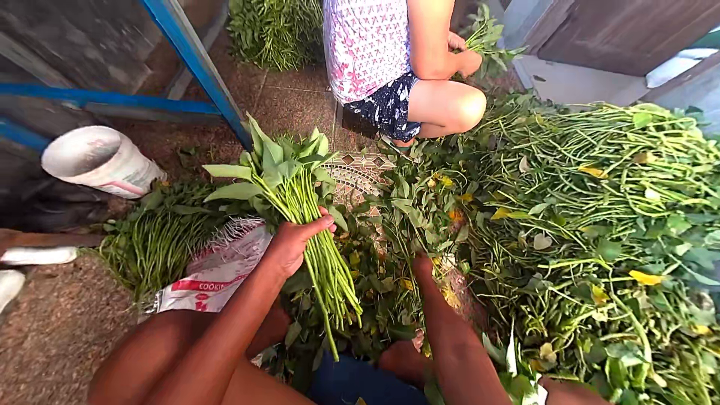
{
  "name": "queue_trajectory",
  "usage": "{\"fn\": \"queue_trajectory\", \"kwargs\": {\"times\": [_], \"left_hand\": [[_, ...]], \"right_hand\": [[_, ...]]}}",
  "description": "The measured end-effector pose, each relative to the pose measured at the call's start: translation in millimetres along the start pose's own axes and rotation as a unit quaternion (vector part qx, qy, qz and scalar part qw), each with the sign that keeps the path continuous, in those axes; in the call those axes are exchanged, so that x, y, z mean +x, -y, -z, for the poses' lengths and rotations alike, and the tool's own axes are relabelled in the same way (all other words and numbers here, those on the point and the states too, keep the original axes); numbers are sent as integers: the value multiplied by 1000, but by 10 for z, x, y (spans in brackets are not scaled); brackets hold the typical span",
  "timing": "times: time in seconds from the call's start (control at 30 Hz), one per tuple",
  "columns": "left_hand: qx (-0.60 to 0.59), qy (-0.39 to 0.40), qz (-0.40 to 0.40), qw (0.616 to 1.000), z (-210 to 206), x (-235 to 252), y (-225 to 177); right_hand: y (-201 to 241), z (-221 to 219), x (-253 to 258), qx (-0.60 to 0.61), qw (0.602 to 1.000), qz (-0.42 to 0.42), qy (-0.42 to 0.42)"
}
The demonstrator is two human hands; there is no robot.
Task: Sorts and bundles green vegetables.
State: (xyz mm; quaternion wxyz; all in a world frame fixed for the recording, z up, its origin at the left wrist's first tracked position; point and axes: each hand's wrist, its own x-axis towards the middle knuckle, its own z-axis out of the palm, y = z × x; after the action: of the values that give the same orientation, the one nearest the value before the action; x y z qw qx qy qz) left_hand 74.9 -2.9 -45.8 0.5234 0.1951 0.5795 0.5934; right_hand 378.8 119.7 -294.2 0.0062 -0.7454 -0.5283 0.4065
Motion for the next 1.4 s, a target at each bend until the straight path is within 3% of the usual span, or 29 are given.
{"fn": "queue_trajectory", "kwargs": {"times": [0.2,0.37,0.57,0.7,0.8,0.97,1.07,1.4], "left_hand": [[6,-17,0,1000,-63,26,-39],[21,-19,-12,1000,-112,49,-20],[31,-7,-20,999,-160,45,-8],[43,-3,-26,999,-155,32,43],[45,5,-40,998,-138,15,82],[53,0,-40,998,-112,-13,106],[61,-1,-39,997,-97,-29,129],[95,-22,-30,995,-88,-52,149]], "right_hand": [[-6,-281,-109,-94,993,-48,54],[387,-12,-355,-37,995,-94,20],[492,465,-642,59,998,-26,-23],[520,626,-902,120,981,47,-145],[561,685,-1050,221,954,84,-186],[746,733,-1292,421,896,113,-87],[875,668,-1479,415,897,142,-58],[1190,70,-1985,348,915,193,-74]]}}
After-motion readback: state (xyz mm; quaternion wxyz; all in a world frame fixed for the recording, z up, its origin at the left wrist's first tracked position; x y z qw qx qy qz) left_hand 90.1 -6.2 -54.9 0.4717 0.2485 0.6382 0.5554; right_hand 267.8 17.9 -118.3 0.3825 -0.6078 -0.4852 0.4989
